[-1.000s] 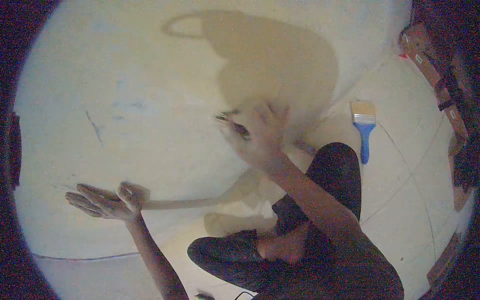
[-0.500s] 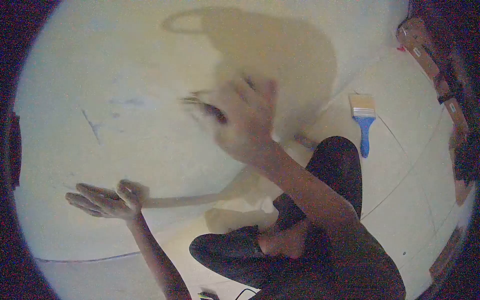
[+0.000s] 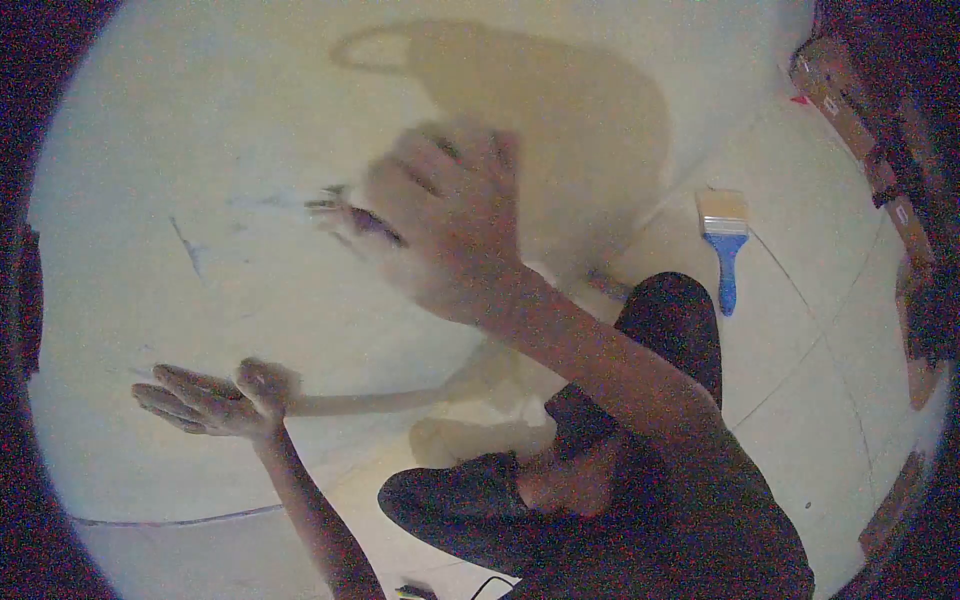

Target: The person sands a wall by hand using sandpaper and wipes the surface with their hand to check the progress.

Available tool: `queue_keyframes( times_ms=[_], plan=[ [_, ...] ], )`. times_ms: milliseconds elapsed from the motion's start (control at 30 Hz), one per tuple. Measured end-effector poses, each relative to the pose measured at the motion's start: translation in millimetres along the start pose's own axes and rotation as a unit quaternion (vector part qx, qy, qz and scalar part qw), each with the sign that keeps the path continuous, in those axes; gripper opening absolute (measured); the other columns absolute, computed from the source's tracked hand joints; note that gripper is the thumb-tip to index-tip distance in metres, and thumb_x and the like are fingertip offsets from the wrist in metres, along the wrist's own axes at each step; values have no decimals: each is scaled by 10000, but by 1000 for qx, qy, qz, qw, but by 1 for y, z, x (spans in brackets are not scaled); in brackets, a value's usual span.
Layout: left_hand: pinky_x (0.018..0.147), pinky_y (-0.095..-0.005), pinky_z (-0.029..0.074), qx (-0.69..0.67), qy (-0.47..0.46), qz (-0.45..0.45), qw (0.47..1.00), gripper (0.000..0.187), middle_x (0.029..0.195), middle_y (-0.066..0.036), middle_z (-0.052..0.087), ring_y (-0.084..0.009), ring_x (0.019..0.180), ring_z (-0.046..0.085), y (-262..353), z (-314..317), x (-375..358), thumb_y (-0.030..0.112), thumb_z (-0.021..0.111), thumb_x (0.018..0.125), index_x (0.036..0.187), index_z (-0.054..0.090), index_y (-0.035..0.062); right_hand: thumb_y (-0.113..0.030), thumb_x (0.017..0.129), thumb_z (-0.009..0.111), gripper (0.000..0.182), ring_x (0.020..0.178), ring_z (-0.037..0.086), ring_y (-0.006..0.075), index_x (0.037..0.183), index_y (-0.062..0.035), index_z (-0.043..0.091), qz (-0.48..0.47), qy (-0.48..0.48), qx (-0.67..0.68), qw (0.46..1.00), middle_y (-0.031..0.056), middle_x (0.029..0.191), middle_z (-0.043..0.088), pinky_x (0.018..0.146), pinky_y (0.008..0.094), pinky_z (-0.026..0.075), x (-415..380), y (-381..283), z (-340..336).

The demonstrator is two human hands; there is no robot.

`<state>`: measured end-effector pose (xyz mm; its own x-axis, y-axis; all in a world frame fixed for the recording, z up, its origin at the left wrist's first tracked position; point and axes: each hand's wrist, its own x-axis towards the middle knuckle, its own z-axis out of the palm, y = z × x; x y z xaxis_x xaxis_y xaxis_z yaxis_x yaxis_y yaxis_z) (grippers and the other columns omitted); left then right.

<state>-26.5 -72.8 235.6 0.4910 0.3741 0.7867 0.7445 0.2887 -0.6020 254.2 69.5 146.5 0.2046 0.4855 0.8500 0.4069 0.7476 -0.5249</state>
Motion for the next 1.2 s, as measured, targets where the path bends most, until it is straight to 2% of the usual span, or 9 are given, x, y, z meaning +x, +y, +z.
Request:
queue_keyframes(
  times_ms=[133, 233, 333, 467, 567, 633, 767, 1000, 1200],
  plan=[
    [1259, -600, 168, 9, -5, -4, 1000, 922, 1677, -287, 216, -442, 1574, 171, 1, -2, -2, 705, 371, 994, 1595, 338, 7, -296, 703, 889, 287, 984, 591, 286, 854, -202, 663, 10, -3, 0, 1000, 0, 926, 637, 853, 485, 376, -22, 15, 0],
    [1259, -597, 169, 5, -8, -12, 1000, 917, 1678, -284, 218, -435, 1578, 165, 2, -3, -4, 700, 380, 995, 1598, 336, 11, -276, 699, 894, 292, 982, 593, 276, 852, -199, 657, 53, -45, -38, 997, 4, 922, 640, 845, 465, 383, -109, 52, -9],
    [1259, -595, 166, 1, -2, -16, 1000, 913, 1677, -283, 221, -434, 1577, 168, 0, -2, -2, 698, 384, 993, 1598, 339, 16, -273, 691, 904, 297, 964, 595, 278, 868, -200, 676, 66, -46, -20, 997, 15, 913, 645, 837, 465, 385, -112, 52, -4],
    [1257, -594, 166, -2, 0, -14, 1000, 920, 1676, -286, 222, -437, 1574, 182, 1, -1, -1, 705, 394, 983, 1597, 348, 21, -292, 692, 917, 312, 881, 600, 278, 889, -205, 690, 11, 27, -10, 1000, 22, 894, 656, 830, 470, 385, -22, 9, -2],
    [1258, -585, 174, 1, -5, -22, 1000, 932, 1675, -288, 223, -438, 1571, 191, -2, -2, 0, 711, 401, 975, 1593, 354, 15, -287, 683, 929, 315, 869, 592, 288, 874, -205, 692, 26, 11, 13, 1000, 33, 894, 658, 825, 471, 387, -14, 5, 4],
    [1259, -579, 178, 5, -3, -22, 1000, 930, 1674, -289, 226, -437, 1571, 193, -10, -2, 7, 706, 401, 977, 1589, 356, 7, -256, 684, 926, 308, 908, 589, 293, 884, -207, 696, 4, 18, 21, 1000, 47, 913, 654, 818, 472, 391, -48, 22, 9],
    [1259, -581, 177, 2, -1, -18, 1000, 931, 1671, -288, 237, -433, 1573, 189, -9, -3, 3, 705, 398, 979, 1587, 356, 1, -240, 701, 912, 301, 916, 594, 282, 887, -199, 680, 93, -29, -48, 994, 38, 916, 651, 827, 468, 388, -152, 57, 7],
    [1255, -603, 174, 7, -14, -27, 1000, 963, 1681, -281, 211, -433, 1575, 178, -5, -2, 1, 738, 396, 968, 1590, 351, 4, -277, 747, 885, 260, 890, 596, 288, 842, -174, 666, 36, 74, 18, 996, 31, 888, 639, 803, 473, 377, -29, 17, 14],
    [1252, -607, 180, 13, -11, -14, 1000, 936, 1682, -285, 201, -429, 1577, 176, -3, -2, 5, 712, 372, 994, 1594, 336, -5, -260, 741, 903, 273, 852, 605, 273, 849, -173, 668, 129, -30, -2, 991, 25, 892, 661, 795, 463, 400, -167, 56, 22]
  ],
)
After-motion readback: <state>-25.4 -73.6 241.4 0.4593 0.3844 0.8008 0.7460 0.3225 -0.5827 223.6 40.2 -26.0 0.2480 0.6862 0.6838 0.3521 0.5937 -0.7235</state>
